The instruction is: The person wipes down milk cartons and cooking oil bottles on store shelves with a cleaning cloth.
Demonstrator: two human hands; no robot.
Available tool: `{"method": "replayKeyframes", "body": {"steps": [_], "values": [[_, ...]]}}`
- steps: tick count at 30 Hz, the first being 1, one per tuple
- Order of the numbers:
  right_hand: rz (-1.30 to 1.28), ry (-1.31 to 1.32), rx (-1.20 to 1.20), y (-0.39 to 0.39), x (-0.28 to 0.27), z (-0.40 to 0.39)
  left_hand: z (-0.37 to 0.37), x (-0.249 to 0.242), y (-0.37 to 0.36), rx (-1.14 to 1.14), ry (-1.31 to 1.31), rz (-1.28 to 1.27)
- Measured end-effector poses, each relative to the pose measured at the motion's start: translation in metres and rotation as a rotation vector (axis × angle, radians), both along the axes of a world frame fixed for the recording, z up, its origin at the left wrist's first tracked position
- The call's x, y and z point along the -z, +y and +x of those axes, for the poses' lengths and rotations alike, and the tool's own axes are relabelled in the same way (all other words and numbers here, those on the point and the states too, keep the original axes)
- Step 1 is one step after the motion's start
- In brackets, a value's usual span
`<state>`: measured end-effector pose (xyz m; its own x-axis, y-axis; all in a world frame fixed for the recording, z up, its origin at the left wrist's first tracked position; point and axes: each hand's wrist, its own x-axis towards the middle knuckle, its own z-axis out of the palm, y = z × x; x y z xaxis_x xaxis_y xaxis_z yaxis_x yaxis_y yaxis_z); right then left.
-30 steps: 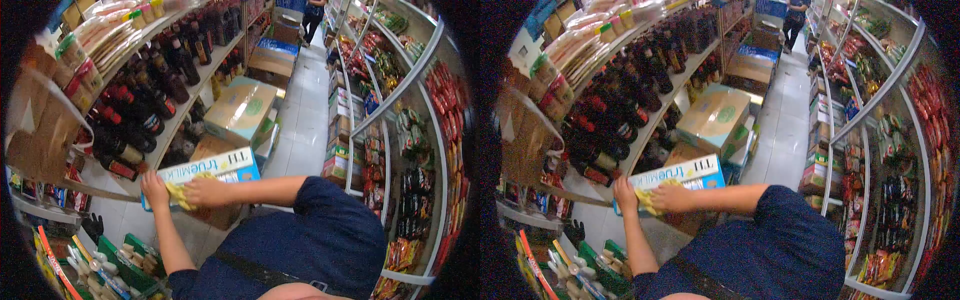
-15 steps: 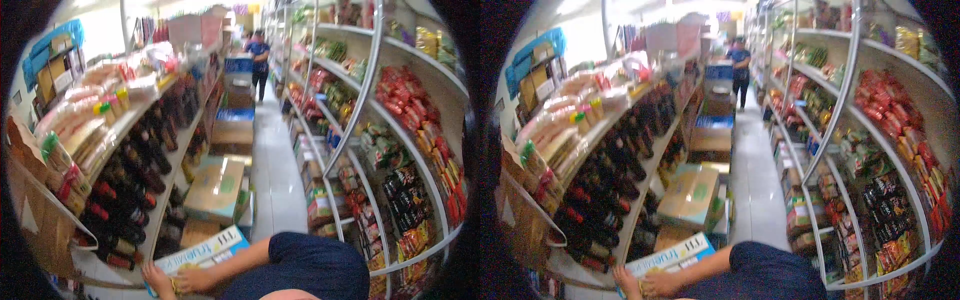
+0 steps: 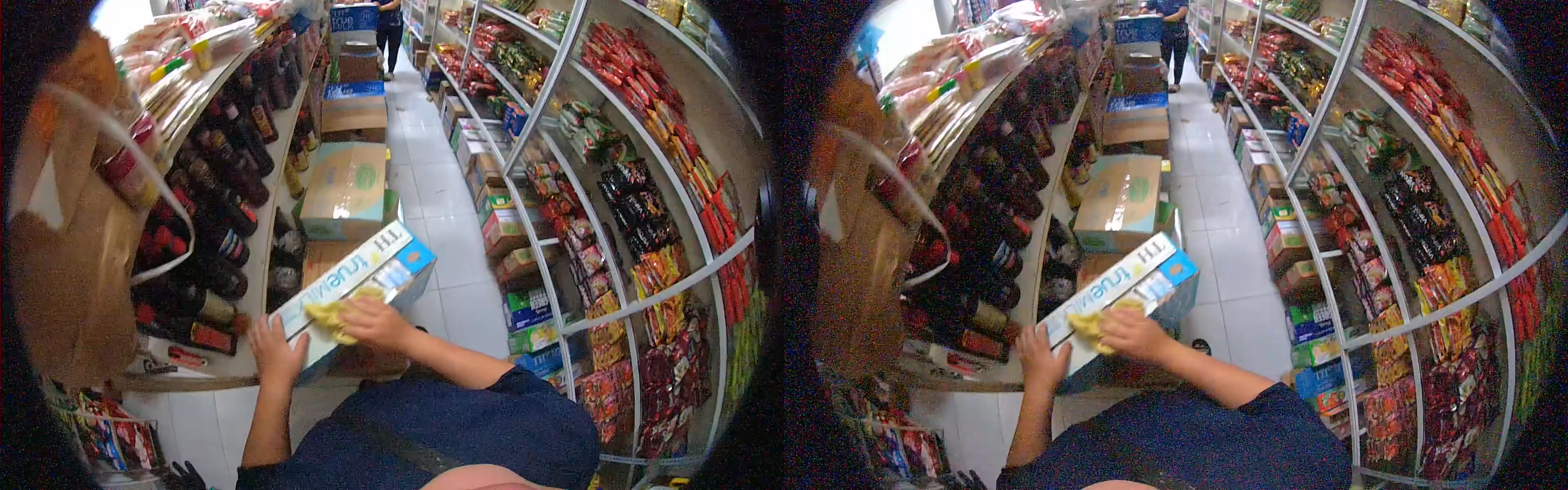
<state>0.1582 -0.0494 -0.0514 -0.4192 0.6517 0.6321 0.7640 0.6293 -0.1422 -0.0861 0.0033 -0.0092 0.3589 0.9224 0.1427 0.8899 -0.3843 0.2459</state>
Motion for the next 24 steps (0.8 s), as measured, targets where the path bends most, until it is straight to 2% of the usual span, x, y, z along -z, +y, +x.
{"method": "replayKeyframes", "body": {"steps": [2,4,7,9,10,11,13,14,15,17,19,22,23,24], "values": [[0.187,-0.057,0.157,-0.017,0.028,0.009,-0.001,-0.004,0.0,-0.015,-0.006,-0.021],[0.291,0.1,0.294,-0.026,0.061,0.013,0.001,-0.009,-0.003,-0.046,0.008,-0.022],[-0.075,0.524,0.81,-0.024,0.118,0.012,0.0,-0.01,-0.003,-0.045,0.01,-0.01],[-0.175,1.07,0.891,0.006,0.166,0.025,-0.001,-0.011,-0.002,-0.044,-0.019,-0.045],[-0.234,1.35,0.919,0.015,0.164,0.021,-0.002,-0.012,-0.002,-0.044,-0.027,-0.062],[-0.374,1.65,0.784,0.013,0.163,0.014,-0.001,-0.014,-0.002,-0.039,-0.034,-0.063],[-0.665,2.226,0.444,-0.001,0.123,-0.007,-0.002,-0.016,-0.002,-0.021,-0.041,-0.065],[-0.677,2.203,0.266,0.001,0.188,0.003,-0.005,-0.006,-0.001,-0.016,-0.025,0.006],[-0.747,2.165,0.561,-0.009,0.134,-0.027,-0.007,-0.006,-0.002,-0.019,-0.03,-0.007],[-1.002,2.24,0.837,-0.016,0.077,-0.077,-0.007,-0.009,-0.002,-0.012,-0.045,-0.033],[-1.113,2.39,0.742,-0.017,0.09,-0.083,-0.007,-0.011,-0.003,-0.007,-0.048,-0.045],[-0.859,2.4,0.546,-0.012,0.091,-0.075,-0.006,-0.009,-0.004,-0.001,-0.066,-0.043],[-0.757,2.322,0.73,-0.006,0.085,-0.051,-0.007,-0.008,-0.004,-0.002,-0.074,-0.038],[-0.597,2.445,0.499,-0.001,0.066,-0.027,-0.008,-0.008,-0.004,-0.004,-0.069,-0.039]]}}
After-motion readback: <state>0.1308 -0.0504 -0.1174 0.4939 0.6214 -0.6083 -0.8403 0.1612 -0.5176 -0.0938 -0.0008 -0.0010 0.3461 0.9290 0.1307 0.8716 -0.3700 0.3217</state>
